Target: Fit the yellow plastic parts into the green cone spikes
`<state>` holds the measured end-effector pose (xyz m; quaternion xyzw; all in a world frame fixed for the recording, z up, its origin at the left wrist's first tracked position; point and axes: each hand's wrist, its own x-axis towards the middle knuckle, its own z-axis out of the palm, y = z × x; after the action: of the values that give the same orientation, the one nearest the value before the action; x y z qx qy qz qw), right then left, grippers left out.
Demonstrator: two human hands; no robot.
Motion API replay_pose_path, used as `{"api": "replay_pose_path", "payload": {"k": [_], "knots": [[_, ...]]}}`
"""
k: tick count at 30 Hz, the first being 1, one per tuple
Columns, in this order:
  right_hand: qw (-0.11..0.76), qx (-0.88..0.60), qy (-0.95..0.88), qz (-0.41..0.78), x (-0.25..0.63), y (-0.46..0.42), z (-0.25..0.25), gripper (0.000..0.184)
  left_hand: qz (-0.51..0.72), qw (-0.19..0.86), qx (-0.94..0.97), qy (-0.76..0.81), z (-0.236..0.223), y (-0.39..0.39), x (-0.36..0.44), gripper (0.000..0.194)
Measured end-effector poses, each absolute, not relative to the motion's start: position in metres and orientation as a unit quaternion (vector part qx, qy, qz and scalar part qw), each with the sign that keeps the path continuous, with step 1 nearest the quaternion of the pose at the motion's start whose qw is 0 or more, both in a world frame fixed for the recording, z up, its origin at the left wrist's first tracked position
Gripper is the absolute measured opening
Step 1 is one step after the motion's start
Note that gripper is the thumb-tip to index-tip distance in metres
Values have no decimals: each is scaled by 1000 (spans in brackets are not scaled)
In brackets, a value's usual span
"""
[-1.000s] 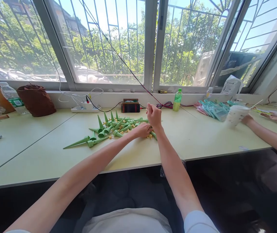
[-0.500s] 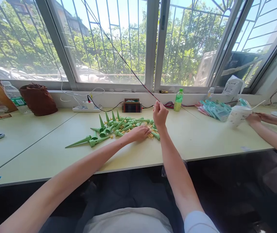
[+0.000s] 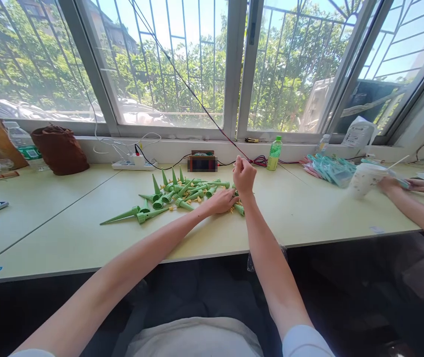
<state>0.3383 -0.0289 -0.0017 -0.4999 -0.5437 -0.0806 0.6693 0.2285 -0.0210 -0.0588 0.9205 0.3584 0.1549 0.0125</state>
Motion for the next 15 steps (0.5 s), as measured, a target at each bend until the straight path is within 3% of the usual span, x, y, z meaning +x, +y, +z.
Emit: {"api": "replay_pose_path", "payload": {"k": [6,15], "knots": [[672,-499,-543,-66,340,-29,-2,52,158,-2,947,280,-59,-33,206,41],[686,-508,-517,-72,348,-30,1,52,173,3,941,289,-59,-42,191,41]]}}
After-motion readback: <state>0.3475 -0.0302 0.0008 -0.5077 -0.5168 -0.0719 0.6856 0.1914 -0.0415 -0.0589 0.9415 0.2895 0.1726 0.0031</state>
